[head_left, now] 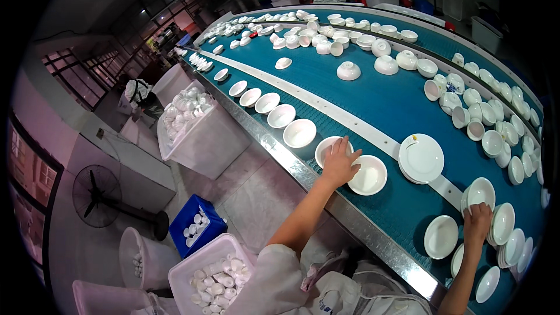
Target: The person sorts ceramic bowls and plates on a moving conveyor belt, picking them up by hand and placing them into white bins. They also handle small red lids and a spoon during the sorting process.
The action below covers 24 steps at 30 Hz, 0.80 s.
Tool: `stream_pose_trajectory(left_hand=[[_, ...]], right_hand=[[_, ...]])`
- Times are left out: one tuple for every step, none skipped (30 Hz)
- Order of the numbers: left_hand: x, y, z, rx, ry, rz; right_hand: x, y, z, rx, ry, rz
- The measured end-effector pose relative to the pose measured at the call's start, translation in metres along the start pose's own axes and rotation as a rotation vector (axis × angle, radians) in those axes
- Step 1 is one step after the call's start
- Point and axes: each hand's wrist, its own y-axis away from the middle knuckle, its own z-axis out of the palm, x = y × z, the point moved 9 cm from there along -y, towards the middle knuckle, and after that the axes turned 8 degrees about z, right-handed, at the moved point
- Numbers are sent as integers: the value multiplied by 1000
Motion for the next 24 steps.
stream_pose_trajectory(left_hand=[[3, 3, -4, 8, -24, -16], [6, 6, -11, 70, -40, -43], [11, 10, -19, 130, -55, -65], [15, 16, -27, 189, -81, -106], [16, 26, -34, 232, -119, -157], [16, 34, -39, 241, -148, -221], [16, 43, -41, 251, -177, -286], [13, 54, -44, 259, -205, -343], [11, 65, -44, 268, -233, -401], [7, 74, -38, 259, -216, -448], [10, 76, -37, 262, -210, -468], [14, 76, -36, 265, -204, -489], [18, 77, -34, 268, -199, -510], [23, 77, -34, 279, -195, -529], [28, 79, -33, 282, -188, -537], [32, 80, -31, 285, -181, -545], [36, 82, -30, 287, -173, -551], [42, 83, -31, 292, -198, -548], [46, 84, -29, 283, -202, -552], [52, 84, -29, 276, -204, -555], [57, 83, -29, 268, -206, -557], [63, 83, -28, 262, -201, -561], [68, 83, -28, 258, -198, -565], [74, 83, -28, 254, -195, -568]], right_hand=[[3, 2, -2, -2, -11, 9], [8, 3, -5, -3, -15, 19], [12, 6, -9, 11, -19, 4], [15, 7, -12, 25, -23, -12], [19, 10, -15, 35, -31, -28], [27, 11, -14, 12, -39, -18], [33, 13, -17, 17, -33, -13], [35, 14, -19, 18, -37, -15], [37, 16, -20, 20, -40, -16], [40, 19, -23, 24, -41, -9], [42, 21, -26, 27, -42, -7], [45, 22, -28, 30, -43, -6], [50, 24, -30, 27, -41, -3], [56, 26, -33, 27, -39, 1], [62, 28, -35, 27, -38, 5], [68, 30, -36, 26, -40, 8], [75, 32, -36, 26, -41, 13], [82, 34, -37, 26, -41, 19], [88, 36, -38, 26, -47, 17], [93, 38, -40, 28, -52, 16], [98, 39, -42, 30, -56, 15], [104, 41, -45, 23, -62, 22], [108, 42, -48, 17, -70, 28], [112, 44, -51, 11, -77, 34]])
